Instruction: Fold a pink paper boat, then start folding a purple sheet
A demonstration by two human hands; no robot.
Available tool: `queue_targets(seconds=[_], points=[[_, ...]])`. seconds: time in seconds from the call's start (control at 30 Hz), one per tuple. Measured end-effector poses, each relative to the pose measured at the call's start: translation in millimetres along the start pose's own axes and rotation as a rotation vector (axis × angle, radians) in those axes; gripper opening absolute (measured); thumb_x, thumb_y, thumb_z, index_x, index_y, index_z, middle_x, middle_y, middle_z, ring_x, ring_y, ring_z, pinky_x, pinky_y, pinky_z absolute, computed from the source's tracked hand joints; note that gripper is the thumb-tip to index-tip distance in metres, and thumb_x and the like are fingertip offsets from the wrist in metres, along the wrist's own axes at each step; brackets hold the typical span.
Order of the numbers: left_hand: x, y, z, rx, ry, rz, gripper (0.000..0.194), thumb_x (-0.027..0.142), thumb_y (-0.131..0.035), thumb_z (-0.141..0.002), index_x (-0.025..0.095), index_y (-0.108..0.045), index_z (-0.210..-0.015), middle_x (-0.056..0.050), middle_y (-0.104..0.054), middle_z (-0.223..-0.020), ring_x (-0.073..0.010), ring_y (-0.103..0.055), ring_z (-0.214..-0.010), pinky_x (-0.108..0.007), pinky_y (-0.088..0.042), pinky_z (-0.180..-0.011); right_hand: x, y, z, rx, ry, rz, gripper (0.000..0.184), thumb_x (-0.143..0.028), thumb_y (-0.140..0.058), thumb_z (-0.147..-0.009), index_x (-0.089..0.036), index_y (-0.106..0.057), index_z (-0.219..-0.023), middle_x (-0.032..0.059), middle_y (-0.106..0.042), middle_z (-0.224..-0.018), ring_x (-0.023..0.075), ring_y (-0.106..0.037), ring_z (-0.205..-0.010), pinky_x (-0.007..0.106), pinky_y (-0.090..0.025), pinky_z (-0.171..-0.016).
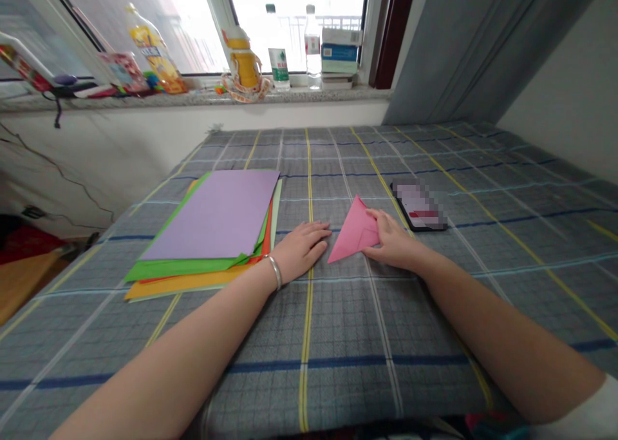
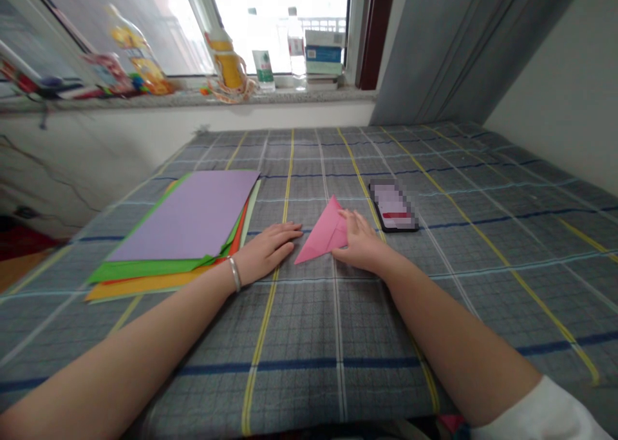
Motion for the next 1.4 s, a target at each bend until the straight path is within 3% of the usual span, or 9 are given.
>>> queue_targets(seconds=[0.13, 0.27, 0.4, 0.53, 0.73, 0.83, 0.97, 1.13, 1.4], points=[[9, -8.4, -9, -0.004, 0.139, -0.016, 0.039, 0.035, -0.035, -0.095, 0.017, -0.055, -0.124, -0.010, -0.051, -0.138, -0.0271, -0.037, -0.135, -0.055, -0.024, -0.111, -3, 1, -6, 0.083, 0.158, -0.069, 0.091, -0.034, -0.064, -0.070, -0.018, -0.016, -0.146, 0.0178, -0.032, -0.148, 0.0280, -0.032, -0.137, 0.046, -0.027, -0.111], [9, -13.2, -17, 0.129, 0.214, 0.075, 0.031, 0.034, -0.054, -0.085, 0.016, -0.058, -0.110, -0.011, -0.062, -0.119, -0.0266, -0.054, -0.116, -0.052, -0.034, -0.105, -5, 0, -9, 0.151, 0.228, -0.127, 0.091, -0.030, -0.066, -0.071, -0.018, -0.015, -0.146, 0.0183, -0.033, -0.148, 0.0260, -0.035, -0.135, 0.044, -0.029, -0.111], [2, -17.8, -23, 0.264, 0.337, 0.370, 0.020, 0.027, -0.057, -0.079, 0.016, -0.055, -0.096, -0.006, -0.064, -0.095, -0.0192, -0.060, -0.090, -0.040, -0.048, -0.088, -6, 0, -10, 0.185, 0.235, -0.178, 0.093, -0.032, -0.069, -0.072, -0.018, -0.015, -0.146, 0.0170, -0.037, -0.146, 0.0244, -0.037, -0.134, 0.043, -0.031, -0.110], [9, -22.2, -29, 0.330, 0.324, 0.687, 0.010, 0.026, -0.054, -0.081, 0.018, -0.051, -0.085, -0.001, -0.061, -0.084, -0.0147, -0.059, -0.082, -0.034, -0.049, -0.083, -9, 1, -11, 0.207, 0.168, -0.204, 0.096, -0.030, -0.070, -0.071, -0.026, -0.014, -0.148, 0.0122, -0.045, -0.142, 0.0255, -0.040, -0.132, 0.049, -0.031, -0.109], [25, -24.5, -39, 0.288, 0.154, 0.795, 0.012, 0.021, -0.056, -0.080, 0.018, -0.053, -0.091, -0.007, -0.062, -0.110, -0.0182, -0.058, -0.106, -0.040, -0.044, -0.100, -15, -6, -16, 0.213, 0.172, -0.433, 0.093, -0.026, -0.067, -0.072, -0.025, -0.014, -0.148, 0.0147, -0.042, -0.142, 0.0240, -0.043, -0.130, 0.047, -0.038, -0.105], [25, -25.0, -42, 0.250, 0.120, 0.899, 0.023, 0.019, -0.056, -0.080, 0.018, -0.052, -0.103, -0.009, -0.054, -0.129, -0.0188, -0.056, -0.114, -0.040, -0.043, -0.102, -19, -8, -22, 0.167, 0.132, -0.648, 0.087, -0.026, -0.060, -0.077, -0.027, -0.011, -0.149, 0.0144, -0.039, -0.144, 0.0223, -0.045, -0.130, 0.046, -0.042, -0.102], [20, -23.1, -44, 0.233, 0.153, 0.943, 0.050, 0.022, -0.063, -0.077, 0.021, -0.046, -0.124, -0.011, -0.042, -0.143, -0.0239, -0.048, -0.126, -0.043, -0.042, -0.105, -29, -3, -28, 0.081, 0.025, -0.849, 0.074, -0.022, -0.047, -0.083, -0.028, -0.013, -0.149, 0.0120, -0.036, -0.148, 0.0189, -0.038, -0.135, 0.045, -0.037, -0.107], [18, -20.5, -48, 0.230, 0.133, 0.976, 0.079, 0.026, -0.067, -0.075, 0.029, -0.028, -0.144, -0.008, -0.021, -0.155, -0.0283, -0.033, -0.137, -0.045, -0.040, -0.106, -41, 4, -32, 0.079, 0.002, -0.920, 0.074, -0.025, -0.046, -0.085, -0.027, -0.009, -0.150, 0.0102, -0.031, -0.153, 0.0174, -0.033, -0.138, 0.044, -0.036, -0.109], [12, -24.4, -48, 0.268, 0.097, 0.872, 0.080, 0.031, -0.066, -0.078, 0.029, -0.025, -0.147, -0.008, -0.022, -0.156, -0.0274, -0.029, -0.140, -0.047, -0.030, -0.113, -38, -4, -31, 0.044, 0.082, -0.893, 0.074, -0.027, -0.045, -0.088, -0.031, -0.006, -0.151, 0.0051, -0.024, -0.156, 0.0163, -0.032, -0.139, 0.043, -0.036, -0.109]])
Point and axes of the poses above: each hand's wrist, its own z-axis away from the middle knuckle, its own y-axis out of the back of the hand, x = y × z, the point moved 2 cm from there along -z, towards the middle knuckle
